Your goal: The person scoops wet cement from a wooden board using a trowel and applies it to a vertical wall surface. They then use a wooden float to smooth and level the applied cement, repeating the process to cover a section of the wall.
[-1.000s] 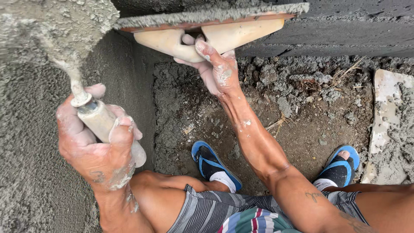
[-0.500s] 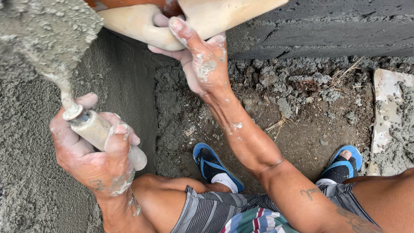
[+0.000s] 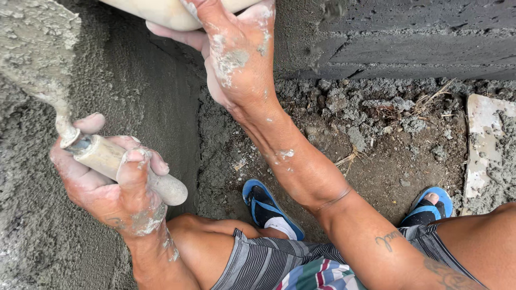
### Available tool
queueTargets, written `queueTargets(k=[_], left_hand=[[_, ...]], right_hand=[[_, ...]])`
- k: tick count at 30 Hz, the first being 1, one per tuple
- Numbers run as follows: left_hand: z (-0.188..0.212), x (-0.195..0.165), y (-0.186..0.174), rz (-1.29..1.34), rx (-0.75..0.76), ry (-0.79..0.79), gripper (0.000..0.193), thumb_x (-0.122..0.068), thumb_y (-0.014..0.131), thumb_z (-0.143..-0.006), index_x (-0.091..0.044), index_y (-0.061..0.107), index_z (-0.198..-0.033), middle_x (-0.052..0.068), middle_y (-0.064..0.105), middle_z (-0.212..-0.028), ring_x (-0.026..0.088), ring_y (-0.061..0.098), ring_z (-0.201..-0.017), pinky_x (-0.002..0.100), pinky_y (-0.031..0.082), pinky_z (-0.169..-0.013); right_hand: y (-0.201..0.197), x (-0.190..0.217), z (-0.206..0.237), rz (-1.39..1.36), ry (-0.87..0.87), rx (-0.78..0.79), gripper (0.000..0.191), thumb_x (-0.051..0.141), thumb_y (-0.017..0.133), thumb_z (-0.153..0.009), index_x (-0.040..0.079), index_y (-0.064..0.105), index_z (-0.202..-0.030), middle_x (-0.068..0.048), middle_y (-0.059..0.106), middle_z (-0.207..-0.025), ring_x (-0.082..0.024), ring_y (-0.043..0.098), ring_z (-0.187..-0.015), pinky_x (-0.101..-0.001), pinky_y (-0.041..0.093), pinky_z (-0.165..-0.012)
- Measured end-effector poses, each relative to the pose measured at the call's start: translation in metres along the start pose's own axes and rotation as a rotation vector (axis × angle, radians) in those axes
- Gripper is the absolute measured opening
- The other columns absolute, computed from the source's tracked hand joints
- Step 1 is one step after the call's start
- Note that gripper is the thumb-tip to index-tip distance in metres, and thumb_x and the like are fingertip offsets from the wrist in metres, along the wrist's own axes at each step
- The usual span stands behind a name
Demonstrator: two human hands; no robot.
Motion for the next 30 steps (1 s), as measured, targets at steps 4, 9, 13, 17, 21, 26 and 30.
queueTargets(k=[4, 9, 13, 17, 21, 26, 30], left_hand=[[0.000, -0.001, -0.002, 0.051, -0.014, 0.024, 0.052, -0.014, 0.076, -0.101, 0.004, 0.041, -0.136, 0.011, 0.056, -0.079, 0.016, 0.055, -0.056, 0.030, 0.054, -0.055], [0.002, -0.001, -0.006, 0.072, -0.097, 0.112, 0.057, -0.014, 0.076, -0.098, 0.004, 0.038, -0.138, 0.010, 0.054, -0.090, 0.014, 0.057, -0.064, 0.031, 0.057, -0.053], [0.002, 0.002, -0.009, 0.100, -0.102, 0.217, 0.058, -0.011, 0.075, -0.101, 0.005, 0.036, -0.140, 0.010, 0.052, -0.118, 0.014, 0.062, -0.085, 0.033, 0.059, -0.056], [0.004, 0.004, -0.008, 0.112, -0.081, 0.204, 0.054, -0.011, 0.073, -0.102, 0.006, 0.038, -0.140, 0.012, 0.056, -0.115, 0.015, 0.064, -0.079, 0.032, 0.057, -0.056], [0.003, 0.005, -0.004, 0.124, -0.064, 0.101, 0.051, -0.014, 0.072, -0.102, 0.005, 0.041, -0.138, 0.012, 0.059, -0.090, 0.013, 0.060, -0.059, 0.030, 0.055, -0.054], [-0.005, 0.008, 0.005, 0.064, 0.024, 0.068, 0.048, -0.019, 0.072, -0.105, 0.004, 0.046, -0.138, 0.010, 0.061, -0.087, 0.014, 0.059, -0.061, 0.028, 0.054, -0.055], [-0.005, 0.006, 0.007, 0.033, 0.052, 0.037, 0.048, -0.022, 0.071, -0.105, 0.003, 0.047, -0.138, 0.008, 0.061, -0.083, 0.013, 0.059, -0.061, 0.025, 0.052, -0.057]], right_hand=[[0.024, 0.005, -0.006, -0.007, -0.003, 0.101, 0.013, 0.003, 0.064, -0.109, -0.009, 0.068, -0.112, -0.021, 0.074, -0.103, -0.034, 0.077, -0.097, -0.0492, 0.070, -0.087], [0.036, 0.055, 0.001, 0.069, -0.012, 0.105, 0.012, 0.000, 0.066, -0.110, -0.009, 0.063, -0.117, -0.021, 0.072, -0.106, -0.035, 0.075, -0.096, -0.0520, 0.065, -0.087], [-0.027, 0.109, 0.036, 0.138, -0.075, 0.058, 0.029, 0.002, 0.072, -0.107, -0.002, 0.057, -0.132, -0.016, 0.070, -0.116, -0.031, 0.072, -0.106, -0.0532, 0.060, -0.098], [-0.120, 0.104, 0.090, 0.033, -0.050, -0.074, 0.043, 0.023, 0.077, -0.091, -0.003, 0.062, -0.123, -0.014, 0.072, -0.112, -0.027, 0.071, -0.109, -0.0454, 0.061, -0.098], [-0.184, 0.055, 0.129, 0.086, 0.239, -0.273, 0.031, 0.001, 0.074, -0.083, -0.003, 0.067, -0.112, -0.013, 0.070, -0.099, -0.032, 0.073, -0.104, -0.0510, 0.063, -0.098], [-0.206, -0.036, 0.140, 0.179, 0.492, -0.510, 0.009, -0.002, 0.063, -0.095, -0.005, 0.067, -0.103, -0.024, 0.069, -0.113, -0.037, 0.073, -0.104, -0.0572, 0.064, -0.094], [-0.197, -0.081, 0.108, 0.057, 0.541, -0.543, 0.013, 0.001, 0.065, -0.094, -0.007, 0.063, -0.104, -0.020, 0.070, -0.115, -0.035, 0.072, -0.107, -0.0571, 0.063, -0.091]])
Point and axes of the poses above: each hand's wrist, its own z-axis away from the middle knuckle, its own y-axis out of the palm, x = y × z, the point moved 1 cm from there along -z, towards the middle knuckle
